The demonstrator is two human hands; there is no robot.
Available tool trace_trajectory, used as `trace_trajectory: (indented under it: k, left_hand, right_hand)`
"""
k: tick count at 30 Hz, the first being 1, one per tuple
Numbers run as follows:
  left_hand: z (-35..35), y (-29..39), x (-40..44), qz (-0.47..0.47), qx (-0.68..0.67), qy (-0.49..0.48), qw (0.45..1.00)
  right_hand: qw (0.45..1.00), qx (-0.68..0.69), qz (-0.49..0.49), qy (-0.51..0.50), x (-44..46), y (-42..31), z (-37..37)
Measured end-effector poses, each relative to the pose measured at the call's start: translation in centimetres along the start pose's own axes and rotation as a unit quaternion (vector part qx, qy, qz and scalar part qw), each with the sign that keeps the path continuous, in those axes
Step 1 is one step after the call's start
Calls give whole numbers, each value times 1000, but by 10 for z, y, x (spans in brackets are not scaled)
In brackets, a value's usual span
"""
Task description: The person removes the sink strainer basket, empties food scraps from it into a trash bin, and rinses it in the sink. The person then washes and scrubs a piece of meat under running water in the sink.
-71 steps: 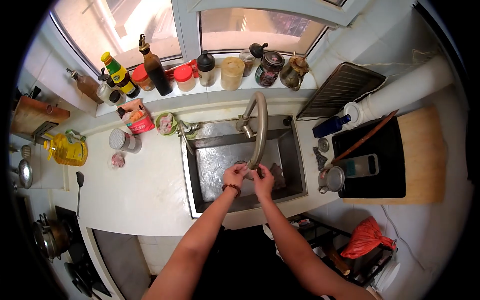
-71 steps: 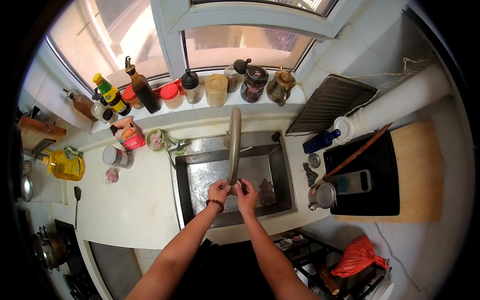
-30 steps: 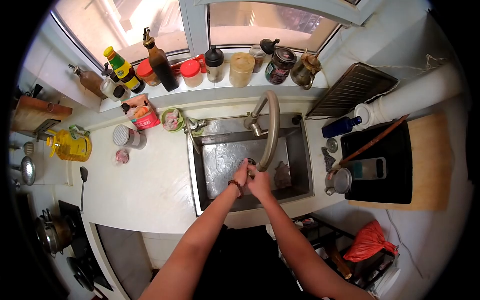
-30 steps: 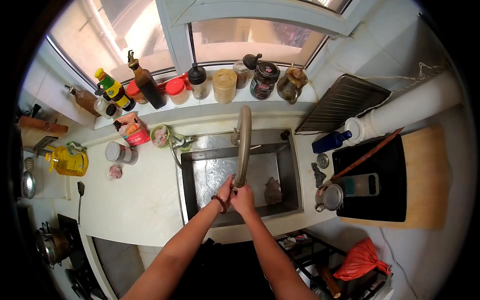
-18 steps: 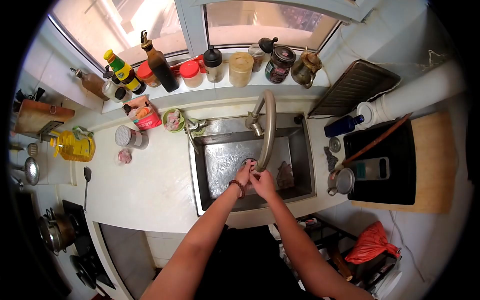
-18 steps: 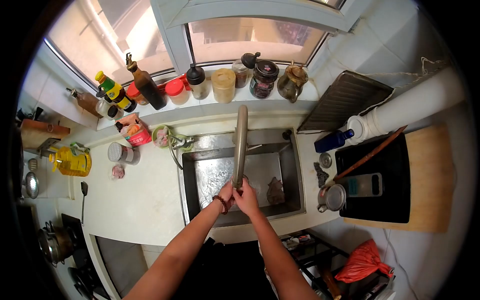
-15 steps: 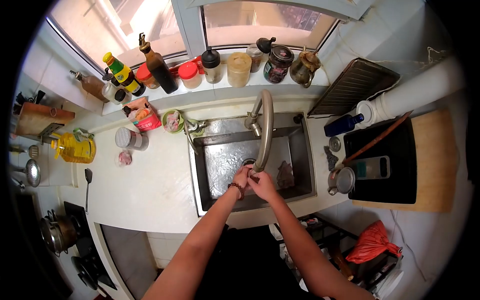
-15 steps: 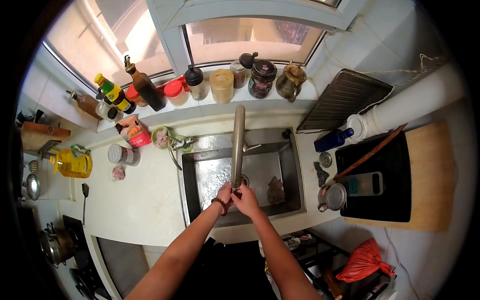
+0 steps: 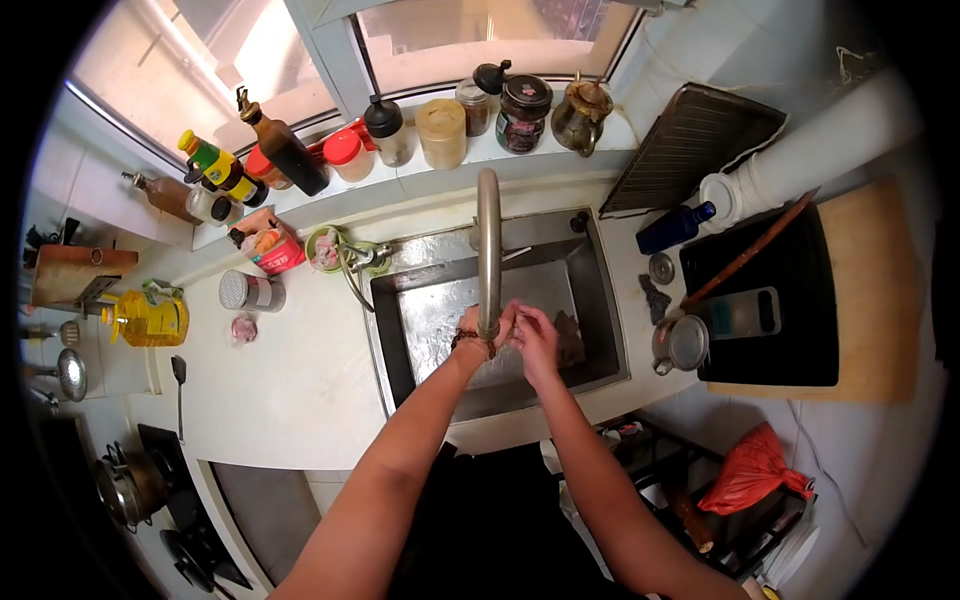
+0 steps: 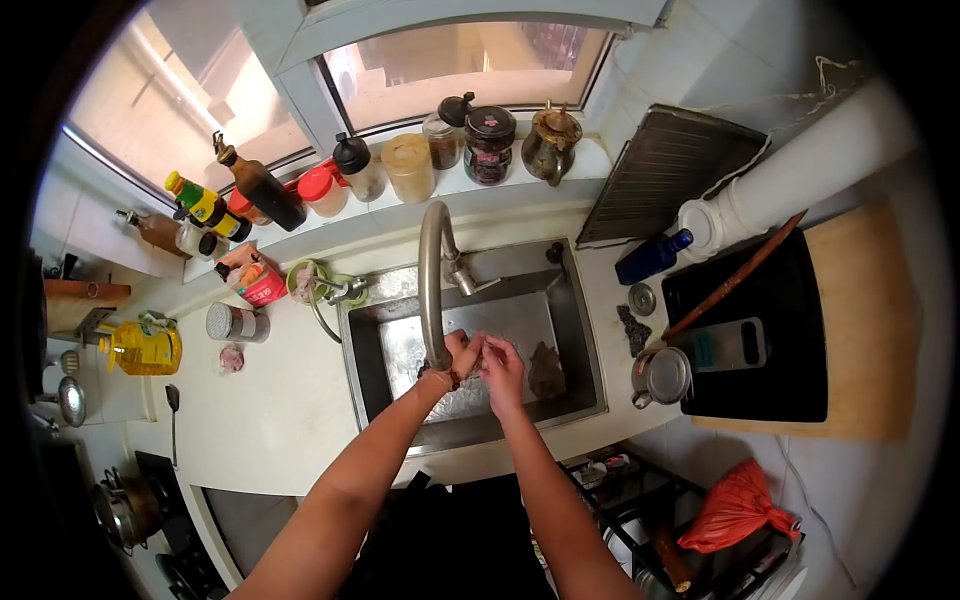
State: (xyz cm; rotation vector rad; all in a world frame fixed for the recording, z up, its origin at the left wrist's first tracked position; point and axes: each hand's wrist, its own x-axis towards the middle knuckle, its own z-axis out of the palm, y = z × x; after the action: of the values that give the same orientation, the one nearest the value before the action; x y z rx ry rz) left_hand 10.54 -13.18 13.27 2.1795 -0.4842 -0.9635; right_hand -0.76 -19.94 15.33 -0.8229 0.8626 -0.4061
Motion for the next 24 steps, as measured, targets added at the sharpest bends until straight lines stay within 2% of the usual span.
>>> trace_trajectory:
  k: [1, 2, 3, 4, 5, 6, 7, 8, 11, 13, 14, 15, 17, 18, 20, 24]
  left_hand:
    - [3, -4, 6, -7, 35, -4, 999]
    - [9, -7, 8, -8, 37, -4, 999]
    - [15, -10, 6, -48, -157, -30, 986]
    - [20, -16, 5, -86, -343, -53, 934]
    - [34, -46, 18, -85, -341, -52, 935]
    - [56, -94, 38, -110, -473, -34, 873]
    - [36, -70, 25, -131, -596, -16, 792]
    - [19, -52, -4, -153, -564, 48, 810]
    - [-31, -38, -37, -286, -430, 75, 853]
    - [-38, -65, -39, -310, -453, 79, 832]
    - [-44, -66, -46, -309, -463, 83, 827]
    - [-50, -67, -54, -308, -471, 86, 822]
    - [-52, -81, -62, -284, -498, 120, 810]
    - [-56, -82, -65, -302, -520, 115, 791]
    - [-53, -104, -65, -301, -538, 112, 779]
    - [-62, -90, -78, -290, -549, 128, 773]
  right_hand:
    - [1000, 3, 1, 2, 7, 9, 1]
    - [987, -129, -92, 31, 16, 18, 4]
    - [947, -257, -182, 58, 25, 31, 6]
    - [945, -275, -167, 62, 30, 41, 11]
    - [946, -272, -167, 62, 30, 45, 21]
    - [924, -324, -200, 35, 26, 48, 31]
    - [897, -375, -234, 8, 21, 41, 40]
    - [851, -474, -214, -72, 18, 28, 42]
    - [875, -440, -181, -88, 40, 22, 33]
    - [926, -355, -123, 29, 66, 4, 30]
    - [939, -325, -80, 79, 85, 4, 27]
    - [939, -324, -80, 75, 97, 0, 30]
    - [969, -228, -39, 81, 119, -11, 37]
    - [970, -228, -39, 79, 128, -18, 42]
    - [992, -116, 48, 5, 140, -34, 55]
    - [980, -190, 61, 2, 134, -61, 58]
